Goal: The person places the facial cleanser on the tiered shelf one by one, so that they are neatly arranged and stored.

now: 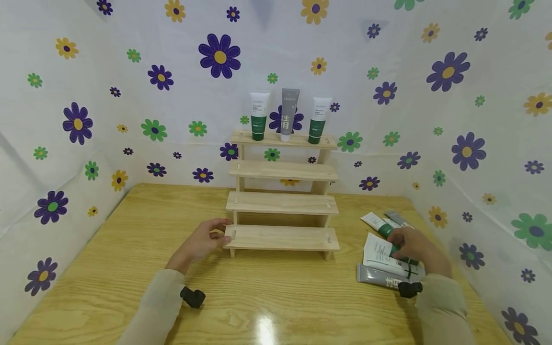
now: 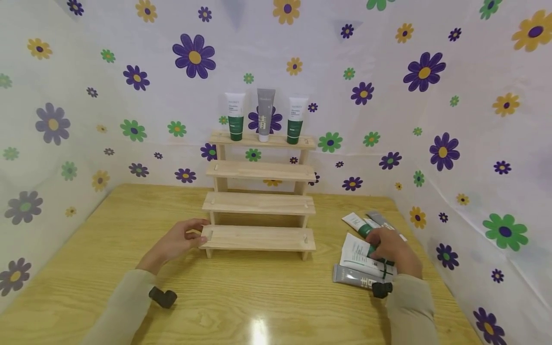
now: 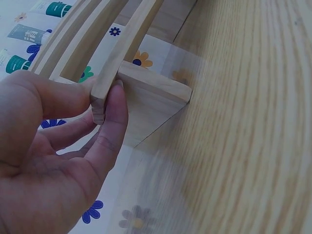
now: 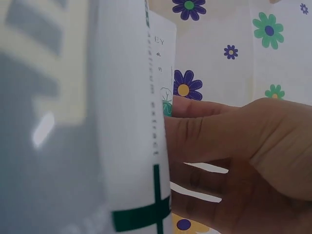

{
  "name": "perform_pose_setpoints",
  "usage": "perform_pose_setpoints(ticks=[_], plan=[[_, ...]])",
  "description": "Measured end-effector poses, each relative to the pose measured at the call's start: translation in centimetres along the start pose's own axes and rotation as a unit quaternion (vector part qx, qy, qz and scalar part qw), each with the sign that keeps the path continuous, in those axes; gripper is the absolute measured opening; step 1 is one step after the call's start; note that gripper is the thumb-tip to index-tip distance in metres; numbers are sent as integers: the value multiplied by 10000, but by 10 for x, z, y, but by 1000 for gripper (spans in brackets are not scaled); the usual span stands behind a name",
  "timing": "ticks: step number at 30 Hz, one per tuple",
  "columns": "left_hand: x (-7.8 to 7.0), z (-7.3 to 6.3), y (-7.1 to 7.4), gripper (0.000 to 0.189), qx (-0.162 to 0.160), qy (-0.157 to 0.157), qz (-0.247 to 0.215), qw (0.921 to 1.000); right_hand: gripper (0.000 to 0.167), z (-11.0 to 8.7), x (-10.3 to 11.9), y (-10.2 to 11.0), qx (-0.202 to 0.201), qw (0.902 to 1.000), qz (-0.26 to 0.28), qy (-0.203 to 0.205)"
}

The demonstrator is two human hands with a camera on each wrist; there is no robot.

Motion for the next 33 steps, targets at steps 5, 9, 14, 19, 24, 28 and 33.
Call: perform_pose_setpoints(ticks=[5, 9, 14, 19, 24, 28, 33], plan=[[-2, -1, -1, 47, 53, -28, -63, 10000, 35, -1, -7, -1, -129, 9998, -94, 99], [-5, -1, -1, 47, 96, -46, -110, 9999, 38, -4, -12, 2, -204, 9997, -77, -136], [-4, -1, -1, 48, 90, -31, -66, 9999, 41, -8, -12, 5, -420, 9985, -104, -345], [1, -2, 1, 50, 54, -68, 3, 10000, 41, -8, -2, 7, -688, 9976, -11, -32], [3, -3, 4, 51, 72, -32, -130, 9999, 40, -4, 9, 9, -833, 9963, 177, 130], [2, -3, 4, 49, 54, 8, -122, 9999, 41, -2, 14, 9, -1061, 9938, 265, 204], [-2, -1, 4, 49, 152, -60, 12, 9999, 39, 0, 23, 8, -1540, 9875, 199, 263]])
Point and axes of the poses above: each hand's wrist, its own z-axis towards the middle knuckle, its own y-axis out of the back of the hand, x = y × z, the point moved 1 cm from there along z, towards the middle knuckle, and after that the axes turned 10 degrees about x, right-handed, at the moved point
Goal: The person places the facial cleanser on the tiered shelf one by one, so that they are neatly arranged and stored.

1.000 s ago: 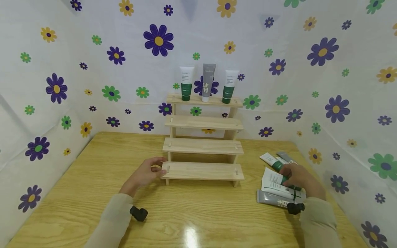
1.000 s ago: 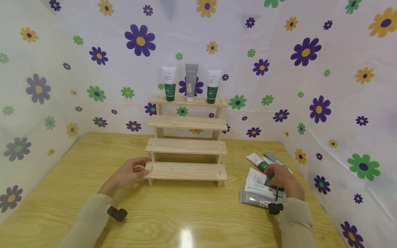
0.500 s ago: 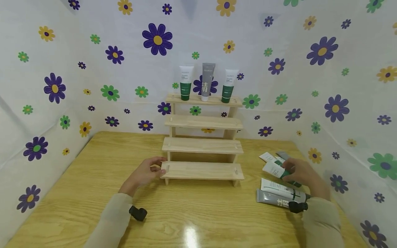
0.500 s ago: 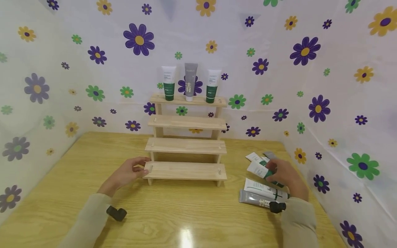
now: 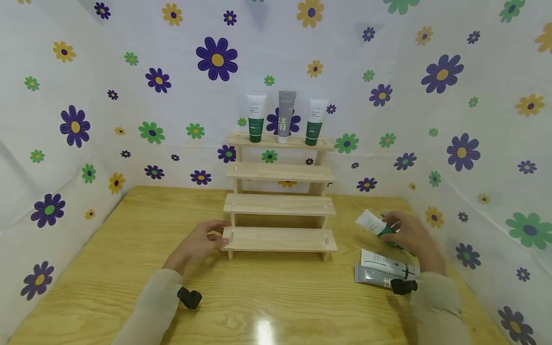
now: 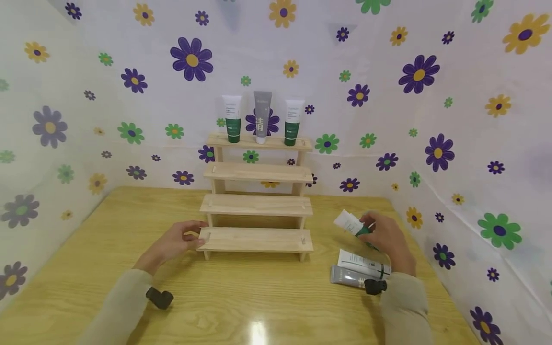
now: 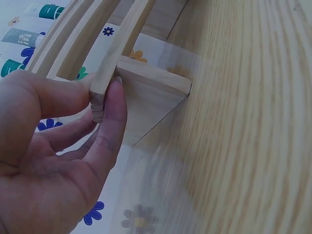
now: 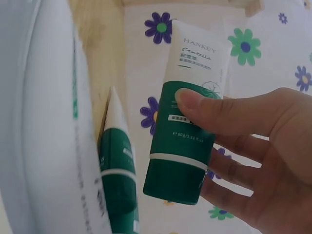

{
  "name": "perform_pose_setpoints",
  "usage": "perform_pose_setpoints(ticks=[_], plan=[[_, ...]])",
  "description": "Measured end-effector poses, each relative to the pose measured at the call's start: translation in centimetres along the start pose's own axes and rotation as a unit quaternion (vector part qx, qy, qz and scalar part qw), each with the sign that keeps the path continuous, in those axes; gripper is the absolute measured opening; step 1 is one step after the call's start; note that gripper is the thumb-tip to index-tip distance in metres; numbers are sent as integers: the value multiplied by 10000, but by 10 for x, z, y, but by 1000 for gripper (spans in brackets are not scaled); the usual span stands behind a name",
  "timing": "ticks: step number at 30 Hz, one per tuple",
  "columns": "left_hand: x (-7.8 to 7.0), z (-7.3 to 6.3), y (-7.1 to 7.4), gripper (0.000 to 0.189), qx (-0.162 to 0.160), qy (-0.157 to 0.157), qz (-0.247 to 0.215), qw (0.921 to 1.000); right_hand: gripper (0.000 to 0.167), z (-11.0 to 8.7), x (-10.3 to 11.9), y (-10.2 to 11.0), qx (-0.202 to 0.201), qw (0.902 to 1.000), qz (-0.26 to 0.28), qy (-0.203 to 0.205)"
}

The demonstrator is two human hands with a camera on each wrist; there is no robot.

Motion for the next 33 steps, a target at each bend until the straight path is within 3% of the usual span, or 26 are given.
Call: perform_pose_setpoints(ticks=[11, 19, 33], plan=[[0, 3, -2, 48, -51, 237, 32, 9997, 38, 16, 30, 3, -535, 9984, 81, 157], [1, 3, -1, 49, 50, 94, 88, 9999, 37, 22, 50, 7, -805, 9958, 347, 246], [-3, 2, 0, 49, 34, 200, 77, 9998, 45, 39, 83, 22, -974, 9907, 950, 61]])
Point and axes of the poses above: each hand's wrist, its own z-axis towards the middle knuckle, its own y-axis out of the back of the hand, x = y × z, the point moved 1 cm from there along z, towards the middle knuckle, and after that the axes turned 10 degrees about x, right-handed, at the moved point
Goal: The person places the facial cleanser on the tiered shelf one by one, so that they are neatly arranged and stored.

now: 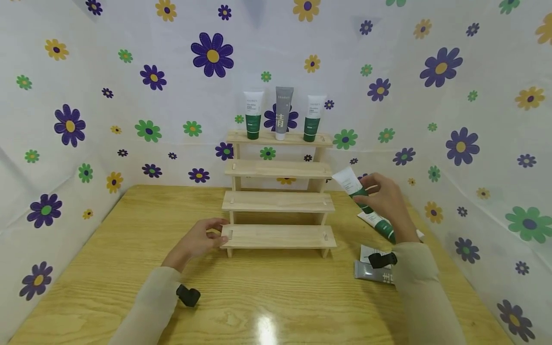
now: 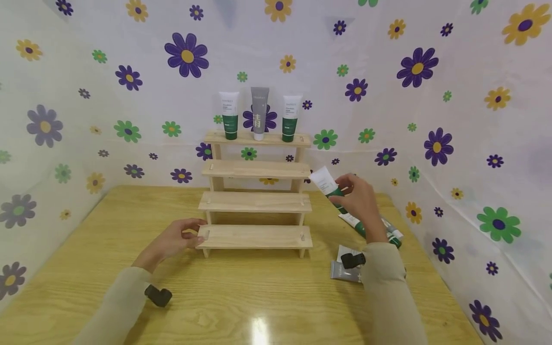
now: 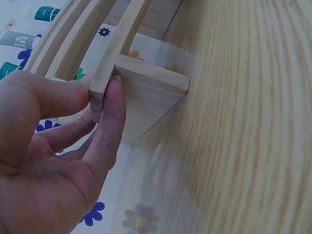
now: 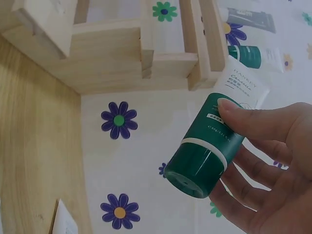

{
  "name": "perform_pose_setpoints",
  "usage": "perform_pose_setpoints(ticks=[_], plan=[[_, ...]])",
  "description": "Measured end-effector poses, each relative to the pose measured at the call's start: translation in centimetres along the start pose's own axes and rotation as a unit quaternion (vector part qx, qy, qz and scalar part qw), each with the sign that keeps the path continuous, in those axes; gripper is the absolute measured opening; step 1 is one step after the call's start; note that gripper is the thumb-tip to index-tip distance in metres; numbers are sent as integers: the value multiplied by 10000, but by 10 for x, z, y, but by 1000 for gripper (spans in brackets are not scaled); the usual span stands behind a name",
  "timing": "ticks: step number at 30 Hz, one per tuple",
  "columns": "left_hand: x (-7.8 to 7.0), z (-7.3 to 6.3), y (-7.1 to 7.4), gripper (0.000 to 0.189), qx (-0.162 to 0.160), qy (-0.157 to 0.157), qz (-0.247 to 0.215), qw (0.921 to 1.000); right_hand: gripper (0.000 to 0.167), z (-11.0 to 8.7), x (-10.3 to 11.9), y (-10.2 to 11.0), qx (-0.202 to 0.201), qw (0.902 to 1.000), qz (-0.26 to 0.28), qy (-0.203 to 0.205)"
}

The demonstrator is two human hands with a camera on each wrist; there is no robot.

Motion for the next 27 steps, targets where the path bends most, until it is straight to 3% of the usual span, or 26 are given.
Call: perform_pose_setpoints(ticks=[14, 27], plan=[[0, 0, 1, 49, 50, -153, 42, 9999, 47, 17, 31, -2, -201, 9995, 189, 150], [0, 0, 2, 50, 73, -137, 25, 9999, 47, 32, 49, -6, -81, 9977, 671, 100]])
Point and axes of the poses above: each hand's wrist, its own z-axis towards the middle knuckle, its own y-axis out of the back of the hand, x = y × z, the point moved 1 cm from there along z, towards the middle knuckle, and after that the axes turned 10 degrees about x, right-handed, at the moved point
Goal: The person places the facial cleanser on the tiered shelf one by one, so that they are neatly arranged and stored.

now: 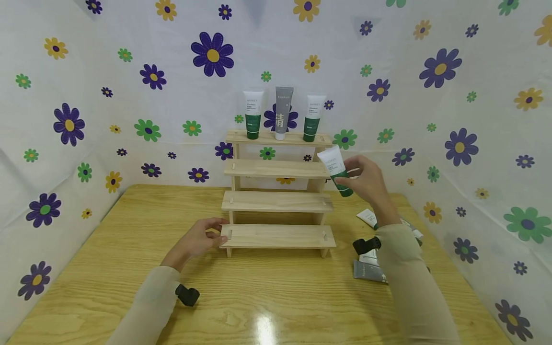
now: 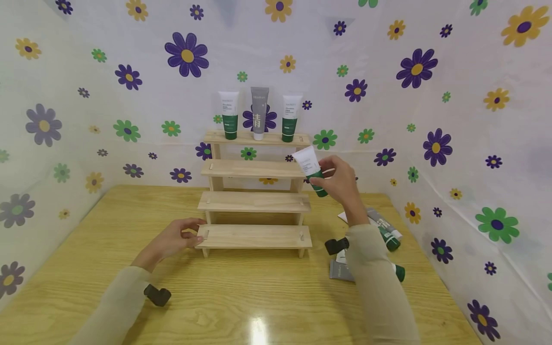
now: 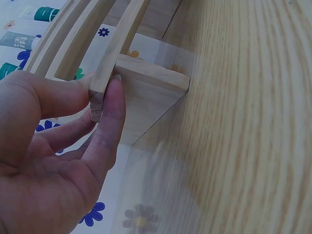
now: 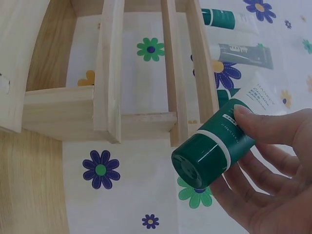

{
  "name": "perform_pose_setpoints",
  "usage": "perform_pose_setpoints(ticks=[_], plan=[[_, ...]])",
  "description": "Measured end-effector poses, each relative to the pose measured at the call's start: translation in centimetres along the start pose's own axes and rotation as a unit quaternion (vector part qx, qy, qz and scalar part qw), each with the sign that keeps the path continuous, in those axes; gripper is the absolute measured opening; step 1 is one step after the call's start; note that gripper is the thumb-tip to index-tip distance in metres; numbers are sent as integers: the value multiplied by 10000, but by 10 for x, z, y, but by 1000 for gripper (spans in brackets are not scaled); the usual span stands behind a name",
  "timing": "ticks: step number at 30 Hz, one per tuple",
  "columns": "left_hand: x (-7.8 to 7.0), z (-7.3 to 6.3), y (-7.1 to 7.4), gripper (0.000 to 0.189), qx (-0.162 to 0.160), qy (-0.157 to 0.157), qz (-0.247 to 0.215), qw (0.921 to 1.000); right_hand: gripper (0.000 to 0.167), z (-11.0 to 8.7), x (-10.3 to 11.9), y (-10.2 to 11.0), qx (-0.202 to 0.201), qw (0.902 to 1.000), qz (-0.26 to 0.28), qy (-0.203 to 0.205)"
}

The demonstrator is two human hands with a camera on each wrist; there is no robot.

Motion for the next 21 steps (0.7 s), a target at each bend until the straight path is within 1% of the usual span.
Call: perform_pose_setpoints(ticks=[4, 13, 21], plan=[[0, 0, 0, 50, 11, 30, -27, 10000, 47, 4, 5, -3, 11, 9999, 125, 37], [1, 1, 0, 50, 3, 64, -43, 10000, 49, 12, 14, -10, -55, 9997, 219, 66], [1, 1, 0, 50, 15, 101, -49, 9999, 50, 18, 21, -15, -107, 9991, 419, 29]])
Point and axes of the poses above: each hand's wrist, its own z-axis towards the middle knuckle, its own y-axis out of the back of the hand, x = y × z, the point moved 1 cm from there along z, towards the middle knuckle, and after that the axes turned 10 degrees about x, right-handed, at the moved point
